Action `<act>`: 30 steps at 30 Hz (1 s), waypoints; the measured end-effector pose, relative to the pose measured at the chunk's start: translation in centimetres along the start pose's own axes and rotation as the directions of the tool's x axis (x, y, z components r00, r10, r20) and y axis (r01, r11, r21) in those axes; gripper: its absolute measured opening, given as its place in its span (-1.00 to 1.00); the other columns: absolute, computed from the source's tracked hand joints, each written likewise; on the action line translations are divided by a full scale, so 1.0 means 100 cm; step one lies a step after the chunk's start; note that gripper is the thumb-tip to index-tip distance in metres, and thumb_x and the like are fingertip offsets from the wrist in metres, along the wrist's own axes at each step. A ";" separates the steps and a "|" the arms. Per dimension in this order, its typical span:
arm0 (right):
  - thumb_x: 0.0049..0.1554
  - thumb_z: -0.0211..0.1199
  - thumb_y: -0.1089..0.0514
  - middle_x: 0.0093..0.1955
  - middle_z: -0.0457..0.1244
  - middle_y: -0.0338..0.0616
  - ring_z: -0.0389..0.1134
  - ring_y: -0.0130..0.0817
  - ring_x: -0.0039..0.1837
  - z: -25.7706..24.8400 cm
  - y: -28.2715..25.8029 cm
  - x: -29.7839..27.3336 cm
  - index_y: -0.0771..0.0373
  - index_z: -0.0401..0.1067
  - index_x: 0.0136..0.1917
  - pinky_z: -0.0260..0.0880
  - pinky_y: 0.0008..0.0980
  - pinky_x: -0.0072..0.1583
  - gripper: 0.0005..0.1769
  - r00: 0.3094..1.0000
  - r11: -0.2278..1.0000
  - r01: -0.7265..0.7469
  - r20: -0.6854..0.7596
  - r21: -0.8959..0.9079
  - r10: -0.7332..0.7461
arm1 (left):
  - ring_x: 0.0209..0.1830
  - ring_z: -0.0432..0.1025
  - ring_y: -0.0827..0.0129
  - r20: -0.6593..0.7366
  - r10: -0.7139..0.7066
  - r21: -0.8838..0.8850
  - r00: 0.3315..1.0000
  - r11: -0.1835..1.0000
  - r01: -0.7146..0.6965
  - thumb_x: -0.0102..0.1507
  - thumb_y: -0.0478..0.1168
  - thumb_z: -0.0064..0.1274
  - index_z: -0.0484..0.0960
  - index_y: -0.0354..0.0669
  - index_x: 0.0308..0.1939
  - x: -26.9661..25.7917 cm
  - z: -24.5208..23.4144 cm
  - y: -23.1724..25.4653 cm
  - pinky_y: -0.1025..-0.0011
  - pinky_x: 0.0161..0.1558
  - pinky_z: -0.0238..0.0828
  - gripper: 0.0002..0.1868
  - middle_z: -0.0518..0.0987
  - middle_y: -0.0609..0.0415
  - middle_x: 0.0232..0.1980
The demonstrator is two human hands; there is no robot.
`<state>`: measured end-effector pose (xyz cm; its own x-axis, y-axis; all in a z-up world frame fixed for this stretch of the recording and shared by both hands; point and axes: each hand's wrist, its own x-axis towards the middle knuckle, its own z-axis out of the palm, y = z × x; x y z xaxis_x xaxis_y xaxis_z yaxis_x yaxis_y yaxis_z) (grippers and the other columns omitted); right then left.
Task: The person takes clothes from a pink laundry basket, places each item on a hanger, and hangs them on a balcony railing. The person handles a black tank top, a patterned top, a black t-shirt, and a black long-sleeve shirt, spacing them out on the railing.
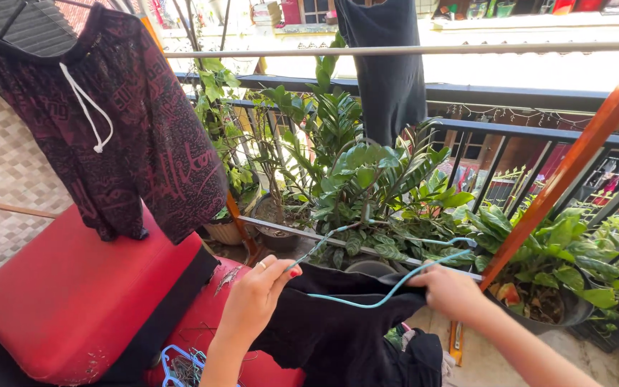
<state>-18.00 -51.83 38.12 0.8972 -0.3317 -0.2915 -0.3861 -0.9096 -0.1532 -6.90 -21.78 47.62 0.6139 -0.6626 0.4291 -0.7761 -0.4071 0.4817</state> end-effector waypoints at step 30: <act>-0.20 0.03 0.52 0.05 0.19 -0.20 0.13 -0.41 0.22 -0.164 0.048 -0.038 0.31 0.45 0.05 0.06 -0.41 0.24 -0.48 0.975 0.585 0.201 -0.217 0.786 -0.044 | -0.26 0.43 0.30 -0.232 0.264 0.071 0.936 0.965 -0.254 0.23 -0.27 -0.27 0.46 -0.23 -0.22 0.036 -0.007 -0.041 0.41 -0.22 0.31 -0.81 0.52 0.09 -0.26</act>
<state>-19.76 -59.07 53.99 0.9385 -0.3375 -0.0727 -0.2137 -0.4026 -0.8901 -1.42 -22.14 47.73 0.4036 -0.5822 0.7058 -0.9148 -0.2692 0.3011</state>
